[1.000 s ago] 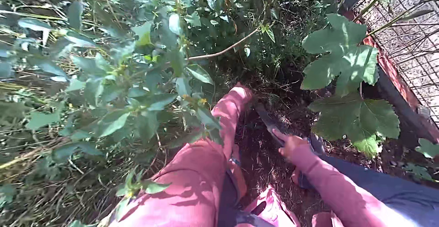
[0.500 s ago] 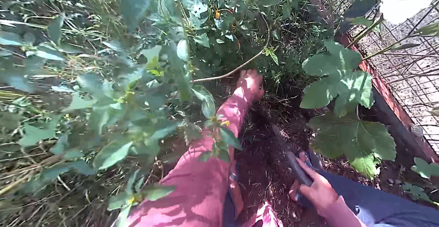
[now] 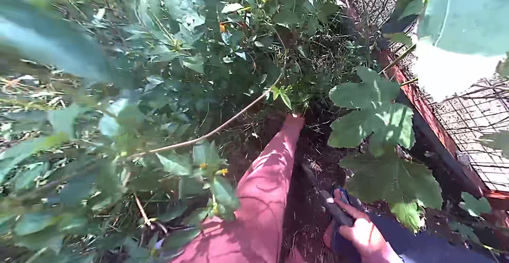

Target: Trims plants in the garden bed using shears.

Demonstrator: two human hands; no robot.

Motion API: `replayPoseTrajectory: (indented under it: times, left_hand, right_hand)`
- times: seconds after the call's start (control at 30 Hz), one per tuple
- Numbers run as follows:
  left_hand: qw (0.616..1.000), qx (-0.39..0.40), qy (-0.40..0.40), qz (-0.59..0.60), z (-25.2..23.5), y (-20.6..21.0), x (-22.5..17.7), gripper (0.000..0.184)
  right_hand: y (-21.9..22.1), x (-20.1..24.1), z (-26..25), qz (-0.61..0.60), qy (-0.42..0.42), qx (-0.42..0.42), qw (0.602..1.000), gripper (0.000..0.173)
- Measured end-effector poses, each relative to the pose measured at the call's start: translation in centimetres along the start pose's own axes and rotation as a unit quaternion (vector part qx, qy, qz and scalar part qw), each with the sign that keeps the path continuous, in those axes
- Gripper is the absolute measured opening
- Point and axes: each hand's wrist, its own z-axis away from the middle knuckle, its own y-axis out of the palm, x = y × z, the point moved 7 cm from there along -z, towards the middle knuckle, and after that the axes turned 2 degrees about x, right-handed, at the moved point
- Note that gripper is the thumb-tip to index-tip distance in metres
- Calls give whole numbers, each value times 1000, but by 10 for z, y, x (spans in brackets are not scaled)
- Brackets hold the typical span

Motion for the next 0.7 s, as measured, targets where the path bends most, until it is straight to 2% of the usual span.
replayPoseTrajectory:
  times: [0.13,0.3,0.37,0.43,0.5,0.57,0.63,0.7]
  left_hand:
    - [988,-28,-75,135,21,-34,14,42]
    - [987,-124,-34,96,-15,-84,72,39]
    - [986,-140,-41,75,-13,-100,91,44]
    - [983,-155,-55,88,-13,-103,101,45]
    - [980,-173,-65,78,-10,-97,99,43]
    - [988,-144,-52,37,4,-91,79,47]
    - [990,-137,5,-12,3,-86,60,47]
    - [990,-108,58,-75,-6,-71,43,47]
  right_hand:
    - [-1,-3,4,10,-7,-5,1000,79]
    - [-7,19,24,-10,-29,-43,999,78]
    - [-9,36,24,41,-61,-60,995,73]
    - [-5,59,5,129,-56,-52,989,71]
    - [6,78,-39,192,-14,-36,981,69]
    - [25,83,-89,231,6,-25,973,74]
    - [41,82,-119,237,17,-7,971,81]
    - [49,72,-127,239,23,0,971,81]
